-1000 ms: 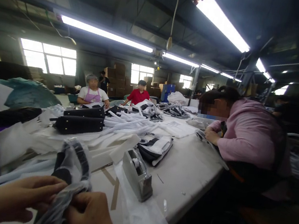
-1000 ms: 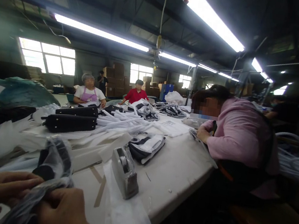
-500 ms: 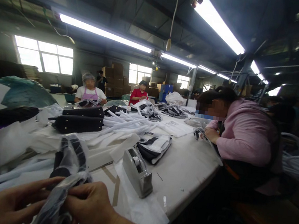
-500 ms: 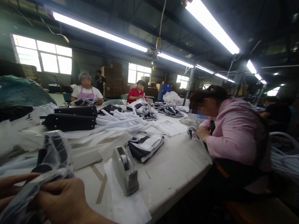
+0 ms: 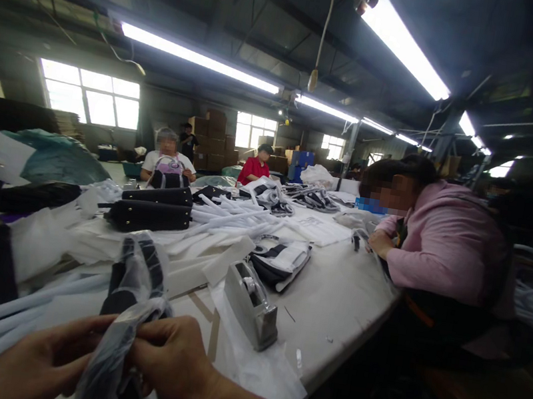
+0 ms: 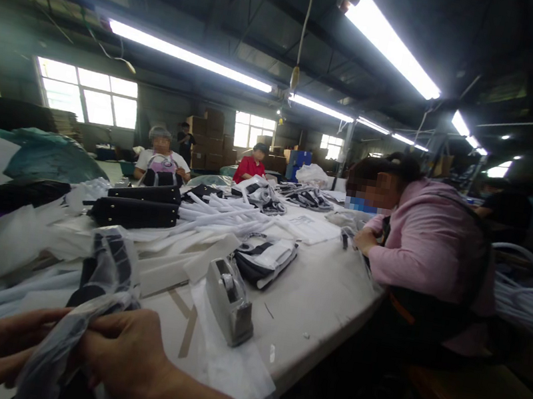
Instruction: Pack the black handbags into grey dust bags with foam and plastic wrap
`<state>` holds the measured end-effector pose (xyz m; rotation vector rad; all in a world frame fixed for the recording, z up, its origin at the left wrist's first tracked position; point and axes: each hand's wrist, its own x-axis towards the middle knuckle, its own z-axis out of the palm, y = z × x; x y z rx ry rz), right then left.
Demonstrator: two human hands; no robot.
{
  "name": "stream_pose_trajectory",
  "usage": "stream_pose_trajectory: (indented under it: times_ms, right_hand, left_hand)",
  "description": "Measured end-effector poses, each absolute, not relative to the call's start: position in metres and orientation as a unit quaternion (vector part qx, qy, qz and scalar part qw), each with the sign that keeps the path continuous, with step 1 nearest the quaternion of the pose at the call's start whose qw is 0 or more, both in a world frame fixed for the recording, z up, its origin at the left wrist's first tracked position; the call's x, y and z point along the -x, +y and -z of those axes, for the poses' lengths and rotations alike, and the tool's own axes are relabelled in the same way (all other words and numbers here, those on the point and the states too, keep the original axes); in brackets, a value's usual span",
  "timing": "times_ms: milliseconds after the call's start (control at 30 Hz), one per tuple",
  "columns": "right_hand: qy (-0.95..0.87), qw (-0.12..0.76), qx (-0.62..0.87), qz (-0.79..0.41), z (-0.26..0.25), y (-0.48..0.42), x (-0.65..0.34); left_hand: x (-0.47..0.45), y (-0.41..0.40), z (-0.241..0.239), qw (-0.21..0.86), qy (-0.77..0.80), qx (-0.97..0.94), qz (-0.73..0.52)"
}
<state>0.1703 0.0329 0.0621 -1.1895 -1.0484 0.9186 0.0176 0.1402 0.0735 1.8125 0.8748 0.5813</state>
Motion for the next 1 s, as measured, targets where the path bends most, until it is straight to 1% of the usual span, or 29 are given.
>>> stream_pose_trajectory:
  times_ms: [133,267,433,467,533,633,700,767,867,1000]
  right_hand:
    - [-0.457,0.595,0.532,-0.392,-0.061,0.033,-0.172]
    - [-0.476,0.569,0.548,-0.388,-0.062,0.035,-0.177]
    - [-0.511,0.531,0.537,-0.410,-0.066,0.033,-0.183]
    - [-0.518,0.526,0.530,-0.418,-0.068,0.030,-0.184]
    - [-0.532,0.513,0.518,-0.431,-0.072,0.025,-0.186]
    - [-0.541,0.492,0.524,-0.436,-0.079,0.014,-0.191]
    - [-0.533,0.489,0.545,-0.425,-0.080,0.006,-0.195]
    - [-0.516,0.498,0.559,-0.416,-0.080,-0.002,-0.197]
    - [-0.465,0.544,0.513,-0.474,-0.077,-0.013,-0.197]
    - [-0.381,0.616,0.334,-0.603,-0.073,-0.021,-0.194]
  left_hand:
    - [-0.014,0.146,-0.070,0.490,0.362,-0.762,-0.220]
    - [-0.008,0.154,-0.070,0.518,0.336,-0.761,-0.198]
    - [0.002,0.133,-0.091,0.445,0.366,-0.783,-0.236]
    - [0.004,0.126,-0.096,0.447,0.369,-0.777,-0.244]
    - [0.008,0.114,-0.104,0.498,0.381,-0.731,-0.269]
    - [0.016,0.102,-0.109,0.629,0.378,-0.613,-0.292]
    - [0.022,0.096,-0.107,0.706,0.344,-0.548,-0.289]
    - [0.025,0.091,-0.104,0.753,0.306,-0.506,-0.291]
    - [0.024,0.083,-0.099,0.773,0.255,-0.480,-0.327]
    - [0.014,0.075,-0.094,0.741,0.217,-0.509,-0.380]
